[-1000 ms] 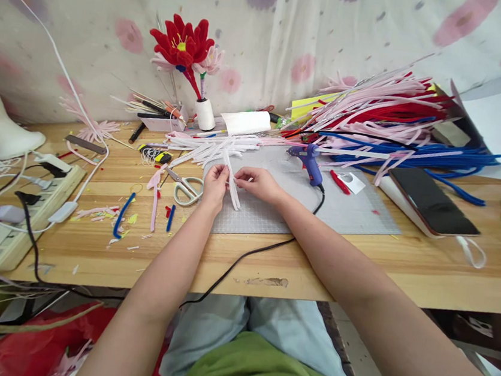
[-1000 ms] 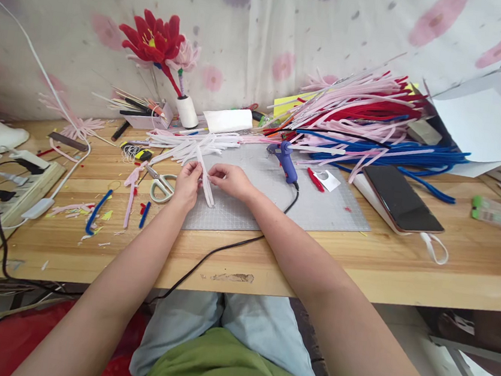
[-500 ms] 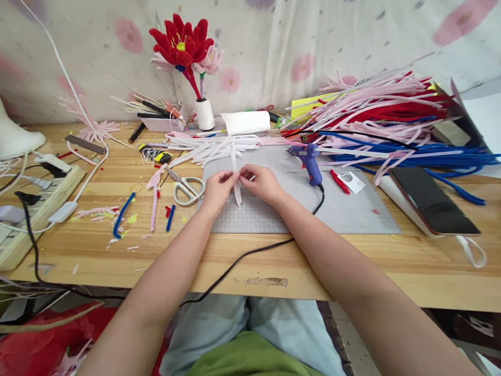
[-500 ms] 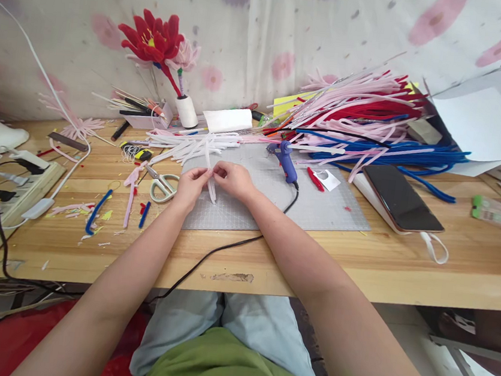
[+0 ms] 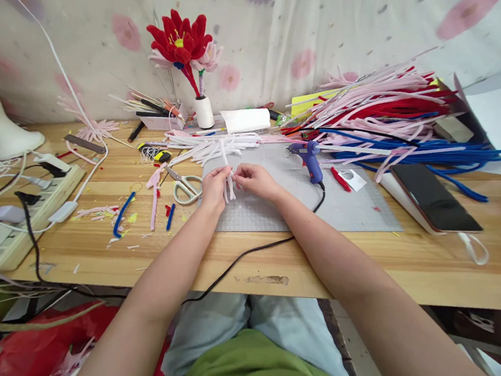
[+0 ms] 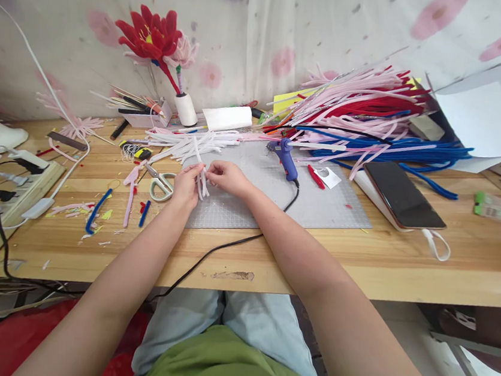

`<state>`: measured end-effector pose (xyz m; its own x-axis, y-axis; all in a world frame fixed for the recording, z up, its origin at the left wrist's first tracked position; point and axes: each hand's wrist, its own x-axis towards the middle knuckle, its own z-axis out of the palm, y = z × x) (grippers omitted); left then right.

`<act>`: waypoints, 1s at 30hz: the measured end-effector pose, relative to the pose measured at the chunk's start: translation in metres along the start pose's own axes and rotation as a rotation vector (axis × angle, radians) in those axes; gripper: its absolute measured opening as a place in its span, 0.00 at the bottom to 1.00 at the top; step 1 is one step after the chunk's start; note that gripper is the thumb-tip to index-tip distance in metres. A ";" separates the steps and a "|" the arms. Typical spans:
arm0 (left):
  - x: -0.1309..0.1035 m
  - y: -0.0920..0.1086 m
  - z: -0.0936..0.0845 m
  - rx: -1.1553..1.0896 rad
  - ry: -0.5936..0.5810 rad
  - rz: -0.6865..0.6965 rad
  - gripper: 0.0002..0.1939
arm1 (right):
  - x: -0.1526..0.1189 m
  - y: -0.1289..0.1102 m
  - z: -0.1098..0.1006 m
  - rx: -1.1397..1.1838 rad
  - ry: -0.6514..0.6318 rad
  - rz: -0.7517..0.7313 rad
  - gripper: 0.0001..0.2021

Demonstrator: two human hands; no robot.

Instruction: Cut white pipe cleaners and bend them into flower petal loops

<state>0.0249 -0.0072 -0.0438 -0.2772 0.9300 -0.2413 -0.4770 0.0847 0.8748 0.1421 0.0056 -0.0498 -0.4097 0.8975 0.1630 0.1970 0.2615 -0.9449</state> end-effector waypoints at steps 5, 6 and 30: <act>0.001 0.001 0.000 -0.001 0.016 0.007 0.07 | 0.000 0.005 0.000 0.168 -0.123 0.093 0.12; 0.000 0.001 0.000 -0.010 0.010 0.007 0.07 | 0.000 0.005 0.000 0.173 -0.131 0.091 0.12; -0.005 -0.010 -0.001 0.573 -0.453 -0.038 0.08 | 0.011 0.003 -0.016 0.274 0.255 0.191 0.08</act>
<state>0.0303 -0.0128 -0.0519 0.1618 0.9690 -0.1869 0.0659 0.1784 0.9818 0.1525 0.0222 -0.0464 -0.1486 0.9889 0.0097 -0.0098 0.0083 -0.9999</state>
